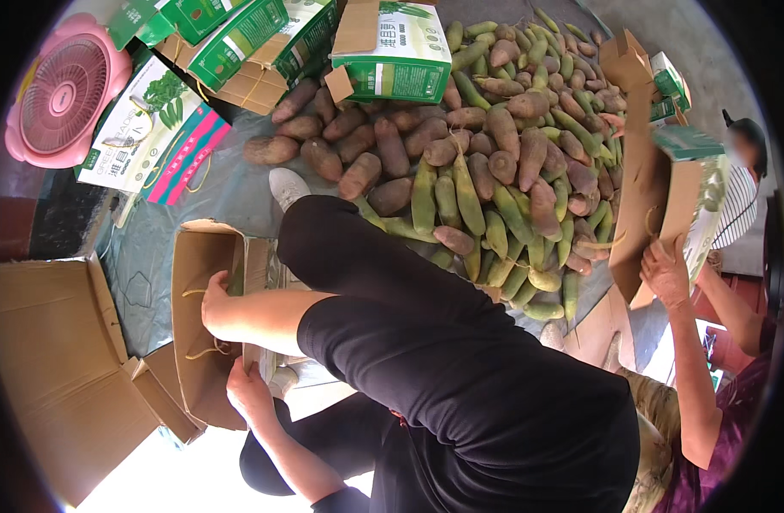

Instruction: Weighing produce on a scale and packing it into cardboard boxes

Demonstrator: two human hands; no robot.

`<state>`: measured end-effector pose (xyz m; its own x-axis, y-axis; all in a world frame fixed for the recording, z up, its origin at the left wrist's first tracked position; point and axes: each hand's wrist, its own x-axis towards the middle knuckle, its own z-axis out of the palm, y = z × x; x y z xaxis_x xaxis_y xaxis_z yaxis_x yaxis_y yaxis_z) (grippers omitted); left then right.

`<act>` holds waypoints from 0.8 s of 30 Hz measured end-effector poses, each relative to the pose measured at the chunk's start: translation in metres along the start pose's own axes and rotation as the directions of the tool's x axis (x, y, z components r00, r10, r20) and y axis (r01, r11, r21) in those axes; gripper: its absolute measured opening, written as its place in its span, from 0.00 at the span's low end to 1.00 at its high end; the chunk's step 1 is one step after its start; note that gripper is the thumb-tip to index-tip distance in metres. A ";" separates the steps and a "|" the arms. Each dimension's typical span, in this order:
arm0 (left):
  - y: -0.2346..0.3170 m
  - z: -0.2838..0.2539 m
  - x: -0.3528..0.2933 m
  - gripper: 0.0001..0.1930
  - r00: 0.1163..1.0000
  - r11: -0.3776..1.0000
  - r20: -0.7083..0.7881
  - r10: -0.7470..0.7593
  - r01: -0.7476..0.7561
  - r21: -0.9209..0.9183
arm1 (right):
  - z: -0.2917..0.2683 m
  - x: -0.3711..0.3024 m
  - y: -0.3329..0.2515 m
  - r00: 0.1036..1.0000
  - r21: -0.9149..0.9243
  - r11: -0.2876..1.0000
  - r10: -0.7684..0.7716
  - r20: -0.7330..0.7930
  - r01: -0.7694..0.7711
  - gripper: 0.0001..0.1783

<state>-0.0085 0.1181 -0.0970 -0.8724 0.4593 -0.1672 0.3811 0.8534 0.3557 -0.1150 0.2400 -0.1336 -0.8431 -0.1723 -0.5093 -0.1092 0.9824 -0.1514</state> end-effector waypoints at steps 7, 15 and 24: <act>-0.009 -0.002 0.003 0.06 0.999 1.000 -0.044 -0.001 0.002 0.025 | -0.069 -0.070 0.022 0.845 0.131 0.903 -0.321 -0.428 0.409 0.09; -0.012 -0.002 0.003 0.06 1.000 0.999 -0.005 0.017 -0.018 -0.029 | -0.040 -0.209 0.164 0.225 0.316 0.794 0.229 -0.947 0.520 0.14; -0.021 -0.002 0.003 0.09 1.000 0.999 -0.024 -0.014 0.013 -0.045 | 0.183 -0.289 0.251 0.581 0.737 0.623 0.712 -0.395 -0.263 0.09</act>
<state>-0.0199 0.1015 -0.1028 -0.8848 0.4412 -0.1496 0.3557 0.8472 0.3947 0.1973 0.5230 -0.1792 -0.7754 0.6276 -0.0695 0.5415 0.6043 -0.5845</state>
